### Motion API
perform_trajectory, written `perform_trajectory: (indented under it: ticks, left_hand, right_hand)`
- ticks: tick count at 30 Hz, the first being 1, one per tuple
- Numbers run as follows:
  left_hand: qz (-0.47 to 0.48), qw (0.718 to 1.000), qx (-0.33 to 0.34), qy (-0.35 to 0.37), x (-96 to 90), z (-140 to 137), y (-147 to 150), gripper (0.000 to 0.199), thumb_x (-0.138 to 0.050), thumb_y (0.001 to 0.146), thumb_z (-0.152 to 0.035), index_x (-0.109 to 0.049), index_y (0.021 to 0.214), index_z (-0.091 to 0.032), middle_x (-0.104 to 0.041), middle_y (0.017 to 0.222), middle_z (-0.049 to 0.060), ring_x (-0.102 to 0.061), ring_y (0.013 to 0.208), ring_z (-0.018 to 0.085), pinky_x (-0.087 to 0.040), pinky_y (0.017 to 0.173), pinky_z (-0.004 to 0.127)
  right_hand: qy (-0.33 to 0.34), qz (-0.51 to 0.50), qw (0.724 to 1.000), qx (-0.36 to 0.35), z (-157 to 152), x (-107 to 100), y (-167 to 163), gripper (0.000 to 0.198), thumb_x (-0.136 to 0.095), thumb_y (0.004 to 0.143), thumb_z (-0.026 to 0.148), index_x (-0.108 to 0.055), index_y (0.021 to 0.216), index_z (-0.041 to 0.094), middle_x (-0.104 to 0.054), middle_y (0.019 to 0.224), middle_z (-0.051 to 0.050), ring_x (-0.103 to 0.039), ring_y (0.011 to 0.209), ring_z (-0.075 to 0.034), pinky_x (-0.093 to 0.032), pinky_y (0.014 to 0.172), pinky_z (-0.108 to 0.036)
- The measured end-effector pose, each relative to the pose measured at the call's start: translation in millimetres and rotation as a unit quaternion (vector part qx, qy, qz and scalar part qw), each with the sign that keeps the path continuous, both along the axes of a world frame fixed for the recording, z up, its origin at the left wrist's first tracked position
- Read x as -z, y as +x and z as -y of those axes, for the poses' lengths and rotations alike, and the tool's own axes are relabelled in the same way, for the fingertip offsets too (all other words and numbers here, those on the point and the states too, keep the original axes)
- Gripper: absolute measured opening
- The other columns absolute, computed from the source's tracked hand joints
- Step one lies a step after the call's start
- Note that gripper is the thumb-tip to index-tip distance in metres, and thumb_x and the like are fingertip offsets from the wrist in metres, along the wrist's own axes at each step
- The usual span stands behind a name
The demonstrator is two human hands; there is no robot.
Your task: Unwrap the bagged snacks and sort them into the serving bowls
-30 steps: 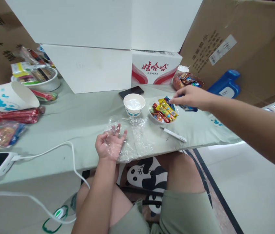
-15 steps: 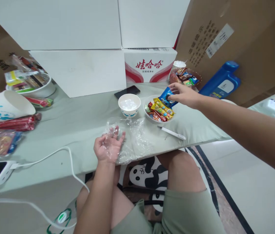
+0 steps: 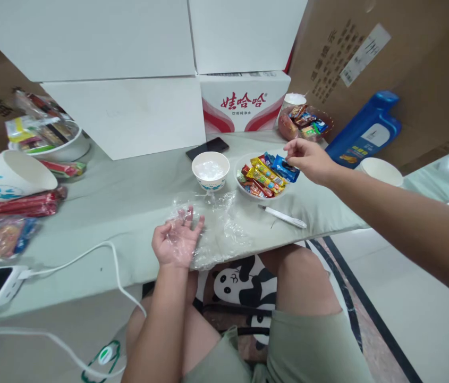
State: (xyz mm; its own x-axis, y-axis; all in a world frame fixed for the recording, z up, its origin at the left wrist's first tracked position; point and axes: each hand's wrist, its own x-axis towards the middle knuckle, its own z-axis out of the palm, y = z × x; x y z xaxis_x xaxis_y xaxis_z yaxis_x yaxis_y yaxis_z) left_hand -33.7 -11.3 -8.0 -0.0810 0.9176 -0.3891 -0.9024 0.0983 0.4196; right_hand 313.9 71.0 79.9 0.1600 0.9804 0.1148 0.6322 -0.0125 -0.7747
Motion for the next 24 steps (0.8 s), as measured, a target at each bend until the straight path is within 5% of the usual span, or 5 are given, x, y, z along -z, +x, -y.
perform_trajectory:
  ticks: [4, 9, 14, 18, 24]
  left_hand:
    - [0.006, 1.000, 0.007, 0.009, 1.1, 0.0, 0.4, 0.011, -0.061, 0.063, -0.018, -0.057, 0.053, -0.020, -0.076, 0.083, 0.003, -0.072, 0.102, 0.025, -0.050, 0.108, 0.062]
    - [0.015, 1.000, 0.002, 0.004, 2.4, 2.1, 0.0, 0.011, -0.061, 0.063, -0.017, -0.058, 0.053, -0.020, -0.076, 0.083, 0.003, -0.072, 0.102, 0.025, -0.058, 0.097, 0.057]
    - [0.023, 1.000, 0.005, 0.008, 1.6, 2.5, -0.9, 0.014, -0.061, 0.065, -0.017, -0.055, 0.052, -0.020, -0.076, 0.082, 0.003, -0.072, 0.100, 0.024, -0.059, 0.095, 0.054]
    - [0.014, 1.000, 0.010, 0.012, 1.7, 1.7, -1.3, 0.015, -0.062, 0.066, -0.018, -0.055, 0.052, -0.020, -0.076, 0.083, 0.003, -0.072, 0.103, 0.025, -0.060, 0.094, 0.053]
    - [0.011, 1.000, 0.010, 0.016, 3.9, 1.6, -4.7, 0.014, -0.062, 0.066, -0.019, -0.057, 0.053, -0.022, -0.076, 0.084, 0.002, -0.071, 0.106, 0.026, -0.061, 0.091, 0.052]
  right_hand:
    - [0.009, 0.112, 0.993, 0.035, 5.9, 5.9, 12.4, 0.037, -0.076, 0.066, 0.028, -0.068, 0.101, 0.019, -0.066, 0.105, -0.010, -0.061, 0.098, -0.025, -0.051, 0.082, -0.036]
    - [-0.121, 0.096, 0.988, 0.005, 9.0, -8.3, 21.5, 0.043, -0.081, 0.072, 0.033, -0.068, 0.111, 0.018, -0.067, 0.082, -0.002, -0.058, 0.068, -0.017, -0.045, 0.061, -0.030]
    - [0.003, 0.223, 0.970, -0.097, -11.6, -52.6, 17.6, 0.017, -0.073, 0.083, 0.027, -0.063, 0.071, 0.019, -0.052, 0.060, 0.002, -0.045, 0.055, -0.011, -0.037, 0.056, -0.029]
    - [0.158, 0.328, 0.916, -0.170, -46.8, -71.1, -19.2, 0.013, -0.075, 0.081, 0.024, -0.077, 0.093, 0.020, -0.066, 0.088, -0.005, -0.058, 0.078, -0.016, -0.047, 0.074, -0.033]
    - [-0.026, 0.415, 0.852, -0.317, -103.5, -48.5, -61.9, 0.020, -0.078, 0.074, 0.018, -0.082, 0.094, 0.019, -0.075, 0.088, 0.000, -0.066, 0.077, -0.014, -0.052, 0.082, -0.034]
